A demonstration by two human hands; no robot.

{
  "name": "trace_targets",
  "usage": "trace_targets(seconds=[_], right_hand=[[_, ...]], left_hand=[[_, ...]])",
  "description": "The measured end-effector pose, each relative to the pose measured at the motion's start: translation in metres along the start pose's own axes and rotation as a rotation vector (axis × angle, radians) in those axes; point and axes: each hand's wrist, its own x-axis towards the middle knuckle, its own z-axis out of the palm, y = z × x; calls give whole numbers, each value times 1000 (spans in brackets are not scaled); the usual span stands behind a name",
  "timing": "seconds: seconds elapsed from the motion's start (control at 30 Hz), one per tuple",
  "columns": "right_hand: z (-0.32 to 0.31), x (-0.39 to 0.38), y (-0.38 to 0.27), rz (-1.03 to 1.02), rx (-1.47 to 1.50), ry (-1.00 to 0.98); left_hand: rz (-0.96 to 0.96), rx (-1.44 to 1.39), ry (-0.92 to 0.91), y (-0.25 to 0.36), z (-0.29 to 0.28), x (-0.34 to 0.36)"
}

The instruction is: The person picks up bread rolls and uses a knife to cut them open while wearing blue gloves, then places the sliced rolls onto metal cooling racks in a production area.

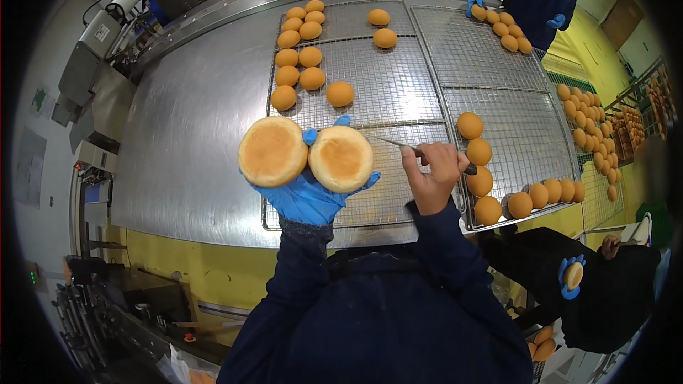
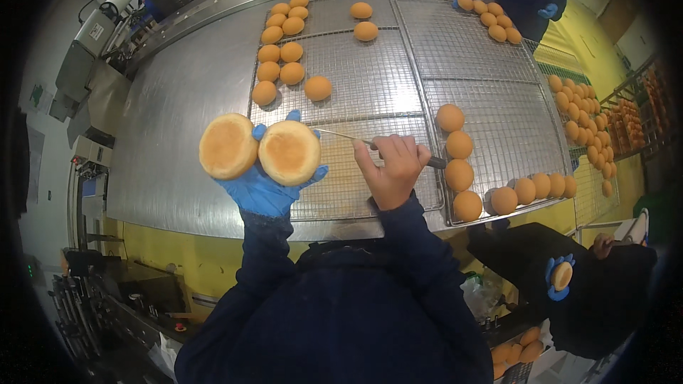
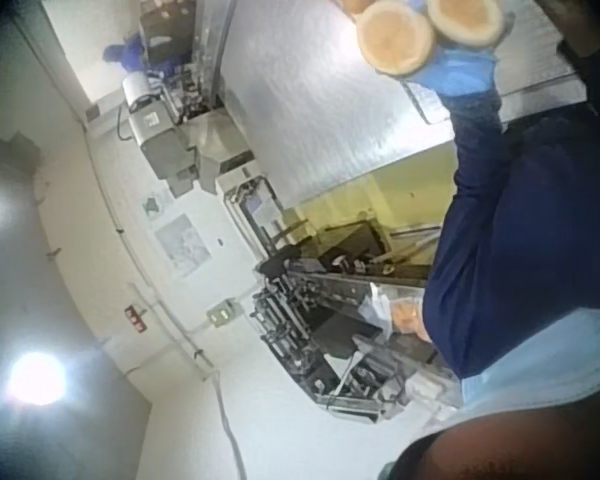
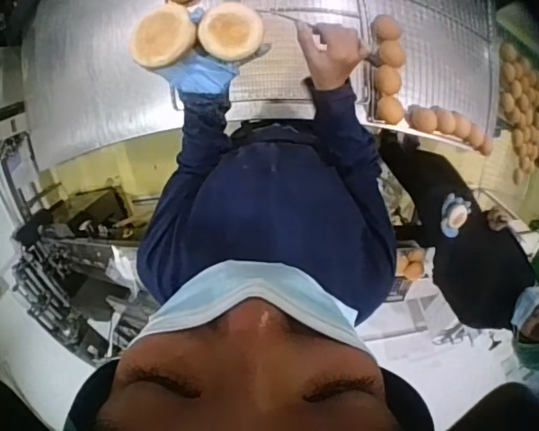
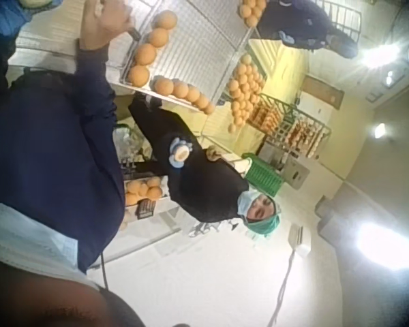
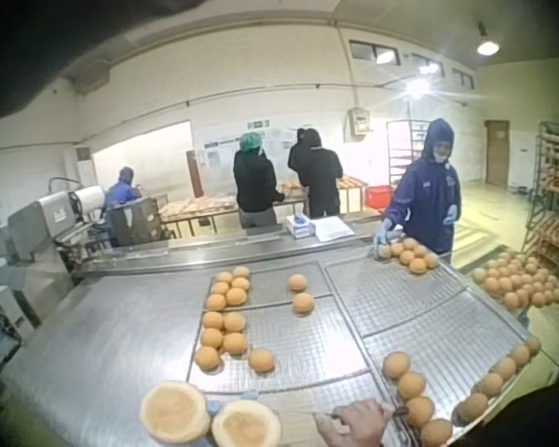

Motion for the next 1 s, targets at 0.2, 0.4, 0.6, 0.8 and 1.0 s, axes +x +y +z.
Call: trace_targets(seconds=[0.2,0.4,0.6,0.8,1.0], right_hand=[[-3,-13,-24,-53,25,31],[-7,-21,-31,-129,18,74],[-11,-23,-33,-91,-7,110],[-21,-31,-41,-78,-3,55],[-18,-42,-45,-63,19,60]], left_hand=[[-34,-54,43,12,-8,-3],[-34,-24,29,12,-3,-3],[16,-66,45,7,-2,-3],[44,-56,201,8,9,-7],[211,19,196,0,7,-10]])
